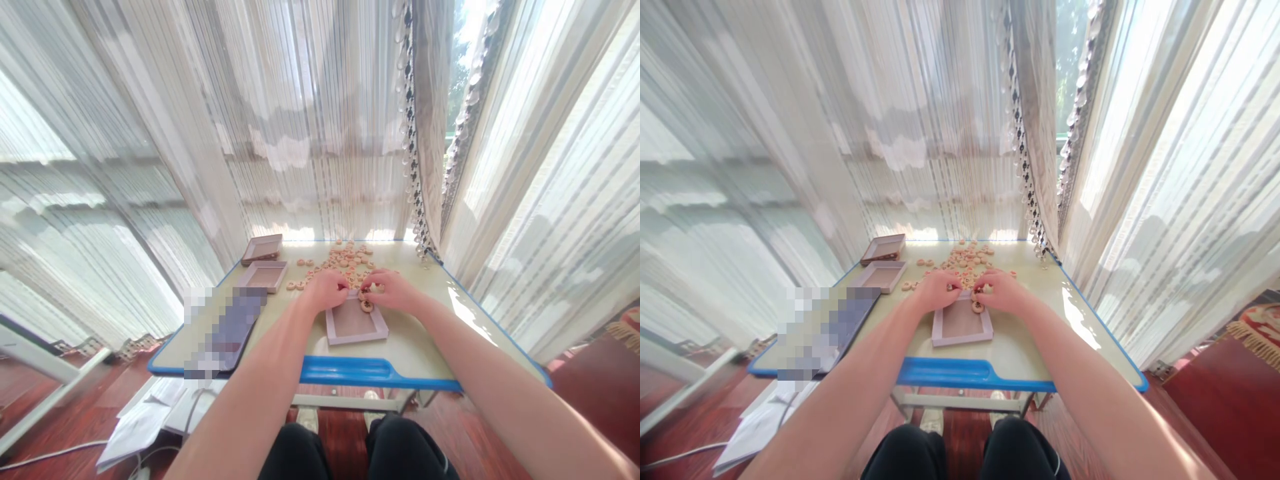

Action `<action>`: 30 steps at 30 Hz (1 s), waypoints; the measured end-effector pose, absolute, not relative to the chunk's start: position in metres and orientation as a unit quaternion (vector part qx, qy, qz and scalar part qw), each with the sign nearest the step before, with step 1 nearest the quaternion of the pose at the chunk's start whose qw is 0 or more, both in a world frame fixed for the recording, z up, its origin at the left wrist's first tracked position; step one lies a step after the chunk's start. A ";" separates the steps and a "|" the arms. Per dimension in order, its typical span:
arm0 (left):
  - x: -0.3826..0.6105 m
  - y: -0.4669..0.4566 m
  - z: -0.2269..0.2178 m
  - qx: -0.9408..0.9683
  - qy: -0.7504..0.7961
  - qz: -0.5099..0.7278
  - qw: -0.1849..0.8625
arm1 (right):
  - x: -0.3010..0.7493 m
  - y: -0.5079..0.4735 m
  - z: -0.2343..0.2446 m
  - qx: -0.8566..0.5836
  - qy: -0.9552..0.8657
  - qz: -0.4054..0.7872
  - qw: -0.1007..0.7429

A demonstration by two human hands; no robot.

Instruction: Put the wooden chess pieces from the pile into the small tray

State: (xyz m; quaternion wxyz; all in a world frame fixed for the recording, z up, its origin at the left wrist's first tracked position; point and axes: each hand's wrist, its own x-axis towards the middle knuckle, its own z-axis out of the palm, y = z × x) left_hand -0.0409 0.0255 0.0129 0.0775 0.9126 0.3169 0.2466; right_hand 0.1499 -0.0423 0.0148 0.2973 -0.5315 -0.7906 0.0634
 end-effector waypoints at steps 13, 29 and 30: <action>-0.039 0.023 0.016 0.918 0.316 0.228 0.074 | 0.149 -0.044 0.017 -0.538 -0.786 0.084 0.293; -0.037 0.024 0.013 0.922 0.301 0.236 0.067 | 0.138 -0.045 0.012 -0.500 -0.813 0.033 0.296; -0.037 0.025 0.013 0.923 0.298 0.236 0.066 | 0.137 -0.046 0.012 -0.492 -0.822 0.027 0.285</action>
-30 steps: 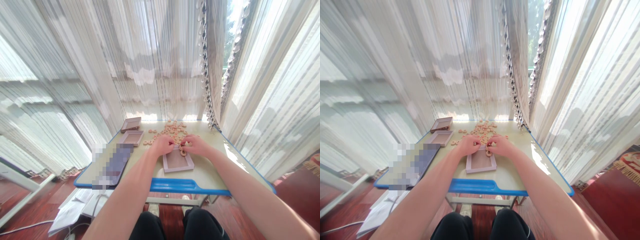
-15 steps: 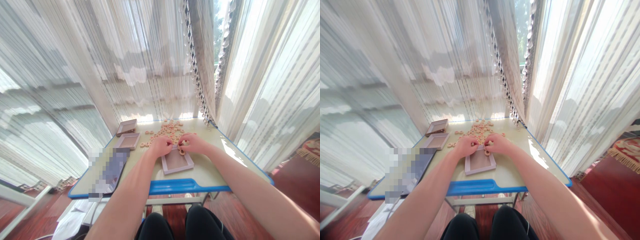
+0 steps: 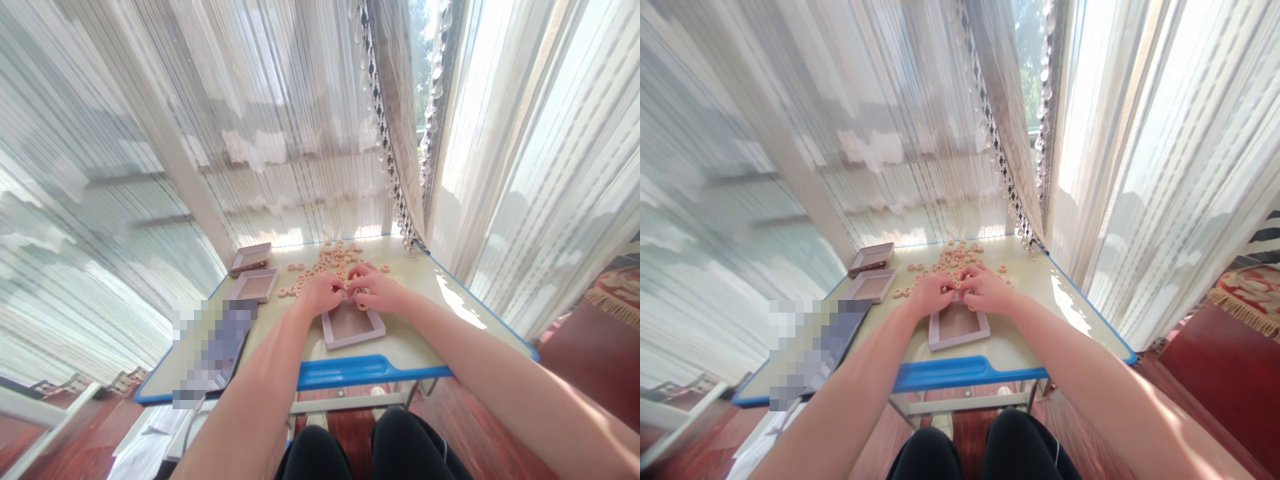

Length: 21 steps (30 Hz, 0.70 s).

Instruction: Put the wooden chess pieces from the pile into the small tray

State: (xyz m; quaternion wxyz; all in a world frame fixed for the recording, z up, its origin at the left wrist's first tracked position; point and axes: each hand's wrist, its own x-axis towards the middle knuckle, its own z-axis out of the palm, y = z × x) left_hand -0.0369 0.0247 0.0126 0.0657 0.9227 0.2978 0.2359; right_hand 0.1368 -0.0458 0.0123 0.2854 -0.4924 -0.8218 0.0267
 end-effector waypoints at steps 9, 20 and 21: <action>-0.037 0.024 0.014 0.928 0.287 0.227 0.069 | 0.134 -0.048 0.012 -0.470 -0.850 -0.085 0.223; -0.037 0.025 0.013 0.930 0.286 0.225 0.059 | 0.133 -0.048 0.011 -0.473 -0.841 -0.069 0.253; -0.037 0.025 0.013 0.929 0.289 0.225 0.058 | 0.134 -0.048 0.011 -0.474 -0.838 -0.067 0.260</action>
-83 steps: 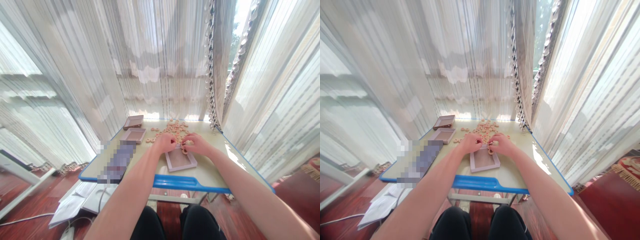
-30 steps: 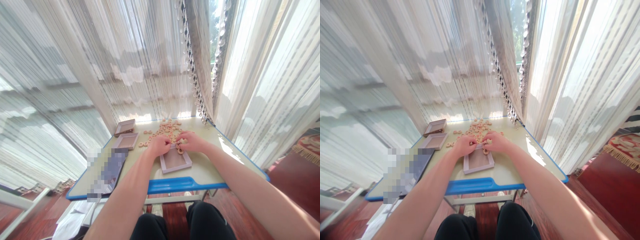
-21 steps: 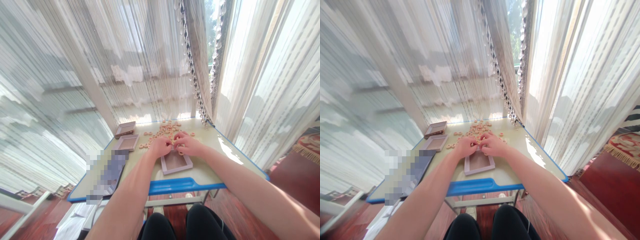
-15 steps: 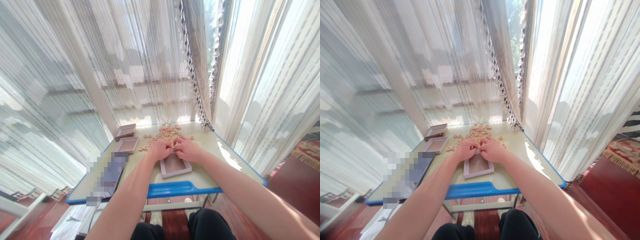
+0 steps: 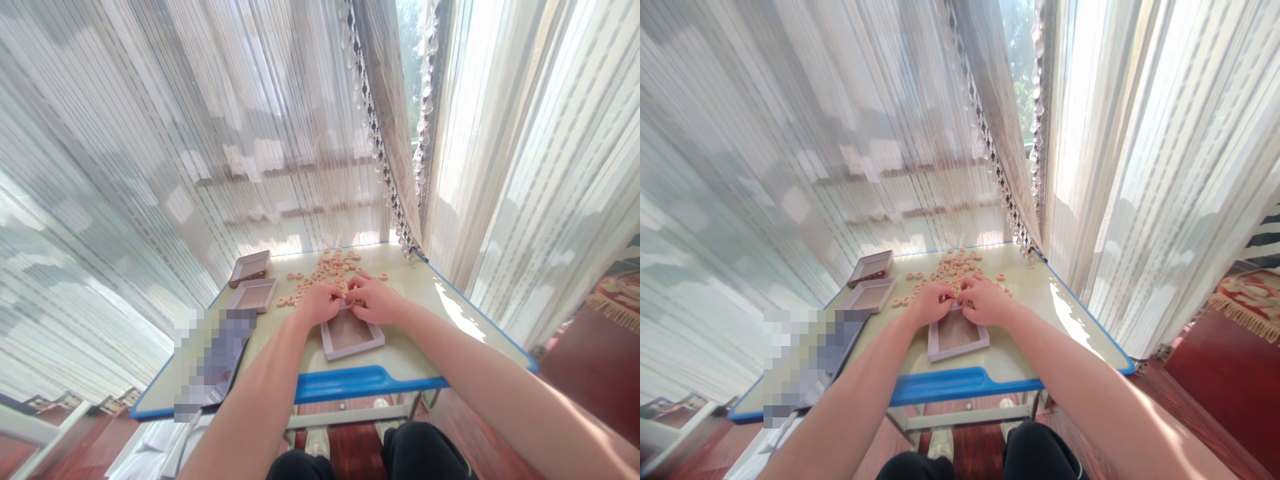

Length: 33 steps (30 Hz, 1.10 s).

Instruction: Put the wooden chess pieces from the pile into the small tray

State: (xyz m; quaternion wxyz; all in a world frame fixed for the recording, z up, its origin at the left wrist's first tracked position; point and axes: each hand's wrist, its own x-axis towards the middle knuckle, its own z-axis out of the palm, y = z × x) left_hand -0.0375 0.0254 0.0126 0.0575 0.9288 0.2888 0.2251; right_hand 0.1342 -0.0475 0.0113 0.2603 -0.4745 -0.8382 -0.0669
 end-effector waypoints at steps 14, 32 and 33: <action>-0.039 0.024 0.017 0.929 0.284 0.229 0.065 | 0.153 -0.040 0.010 -0.543 -0.789 -0.026 0.287; -0.039 0.026 0.015 0.928 0.287 0.228 0.065 | 0.153 -0.040 0.013 -0.582 -0.754 0.080 0.293; -0.039 0.026 0.014 0.927 0.290 0.227 0.066 | 0.153 -0.040 0.014 -0.587 -0.744 0.095 0.305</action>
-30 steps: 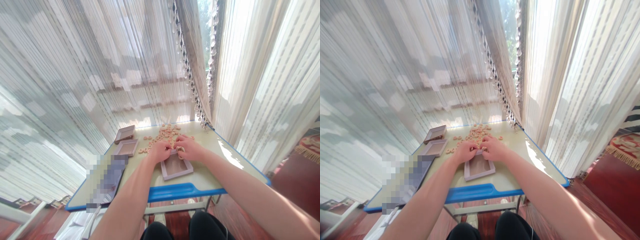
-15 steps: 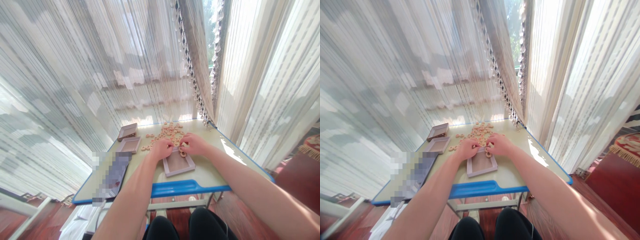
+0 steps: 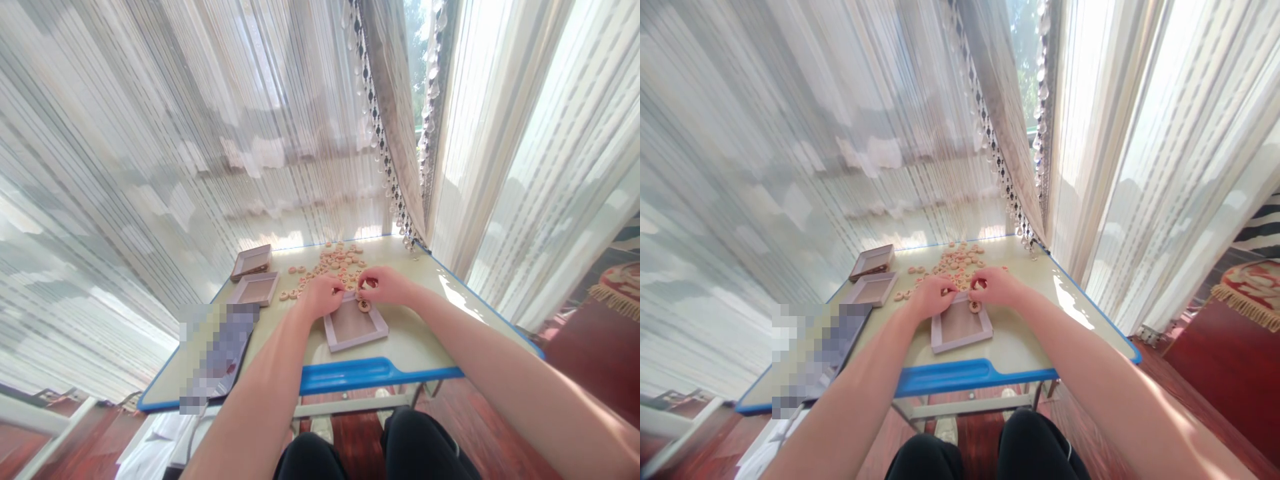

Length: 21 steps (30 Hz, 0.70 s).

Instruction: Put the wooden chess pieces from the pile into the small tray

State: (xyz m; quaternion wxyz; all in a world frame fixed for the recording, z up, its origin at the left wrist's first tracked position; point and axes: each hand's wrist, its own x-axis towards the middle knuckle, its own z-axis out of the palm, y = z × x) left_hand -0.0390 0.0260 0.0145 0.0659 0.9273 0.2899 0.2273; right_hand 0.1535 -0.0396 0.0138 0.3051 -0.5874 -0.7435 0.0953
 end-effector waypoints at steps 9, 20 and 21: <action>-0.039 0.024 0.016 0.924 0.302 0.223 0.070 | 0.154 -0.039 0.013 -0.587 -0.742 0.096 0.309; -0.040 0.023 0.017 0.927 0.294 0.224 0.066 | 0.156 -0.041 0.014 -0.579 -0.764 0.077 0.275; -0.040 0.023 0.017 0.927 0.292 0.225 0.067 | 0.156 -0.042 0.014 -0.579 -0.763 0.077 0.278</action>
